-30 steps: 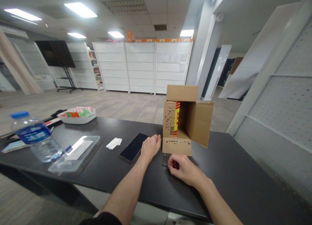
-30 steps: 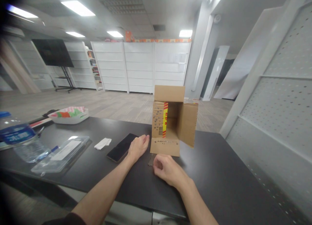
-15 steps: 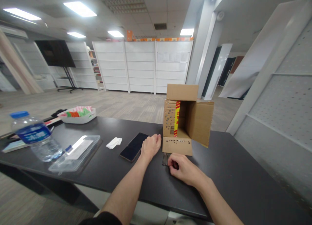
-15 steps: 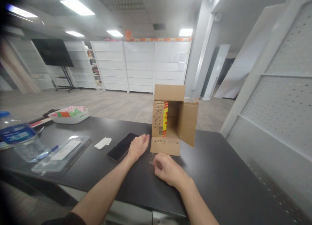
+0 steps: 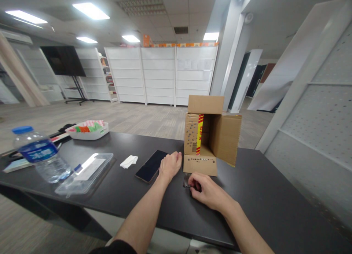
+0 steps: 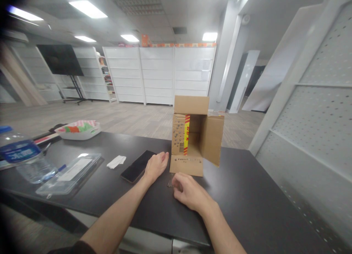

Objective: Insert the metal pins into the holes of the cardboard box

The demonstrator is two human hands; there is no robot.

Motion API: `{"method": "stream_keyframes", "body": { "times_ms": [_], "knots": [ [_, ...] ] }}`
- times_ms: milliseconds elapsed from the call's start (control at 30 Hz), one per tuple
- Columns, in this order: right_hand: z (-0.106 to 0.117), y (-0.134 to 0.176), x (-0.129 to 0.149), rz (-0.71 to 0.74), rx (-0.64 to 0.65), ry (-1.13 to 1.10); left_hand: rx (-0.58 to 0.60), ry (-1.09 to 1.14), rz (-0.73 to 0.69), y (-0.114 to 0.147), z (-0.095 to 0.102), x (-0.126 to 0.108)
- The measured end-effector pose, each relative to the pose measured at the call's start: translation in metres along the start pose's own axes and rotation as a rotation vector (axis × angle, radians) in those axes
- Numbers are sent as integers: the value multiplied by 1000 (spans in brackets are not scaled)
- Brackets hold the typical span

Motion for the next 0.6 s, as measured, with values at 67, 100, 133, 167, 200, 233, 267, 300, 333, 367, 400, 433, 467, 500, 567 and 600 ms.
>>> {"method": "stream_keyframes", "body": {
  "times_ms": [67, 100, 133, 167, 200, 233, 267, 300, 333, 367, 400, 433, 467, 500, 567, 600],
  "knots": [
    [0, 0, -1, -4, 0, -9, -2, -2, 3, 0, -1, 1],
    [0, 0, -2, -4, -3, -14, -3, -4, 3, -1, -1, 1],
    [0, -1, -2, -3, -6, -18, -4, -5, -1, -1, -2, 1],
    [0, -1, -2, 0, -9, -22, -6, -6, -5, -1, -2, 1],
    [0, -1, -2, 1, -11, -24, -8, -7, -10, -1, -2, 1],
    [0, -1, -2, 0, -11, -23, -9, -8, -12, -1, -2, 1],
    [1, -1, -2, -3, -13, -19, -10, -9, -12, -1, -2, 0],
    [1, -1, -2, -5, -14, -12, -9, -11, -11, -1, -1, 0],
    [2, -1, -2, -7, -18, -2, -7, -12, -11, 0, -1, 0],
    [3, -1, -2, -8, -24, 9, -6, -13, -10, 0, 0, 0],
    [4, -1, -1, -8, -32, 20, -7, -14, -11, 0, 0, -1],
    [6, -2, -1, -7, -47, 31, -10, -15, -13, 1, 1, -2],
    [8, -3, -2, -6, -68, 41, -12, -15, -15, 1, 2, -2],
    [11, -4, -3, -4, -97, 49, -13, -15, -16, 1, 3, -2],
    [18, -7, -7, -2, -184, 69, -12, -12, -17, 1, 3, -3],
    [23, -8, -11, -2, -239, 85, -10, -11, -17, 1, 3, -3]
  ]
}}
Point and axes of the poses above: each hand's wrist, its own y-axis away from the middle knuckle, its own z-axis out of the back of the hand, x = y × z, the point moved 9 cm from there along -y, towards the middle knuckle, and after that the axes turned 9 degrees about -x, right-handed, at the moved point
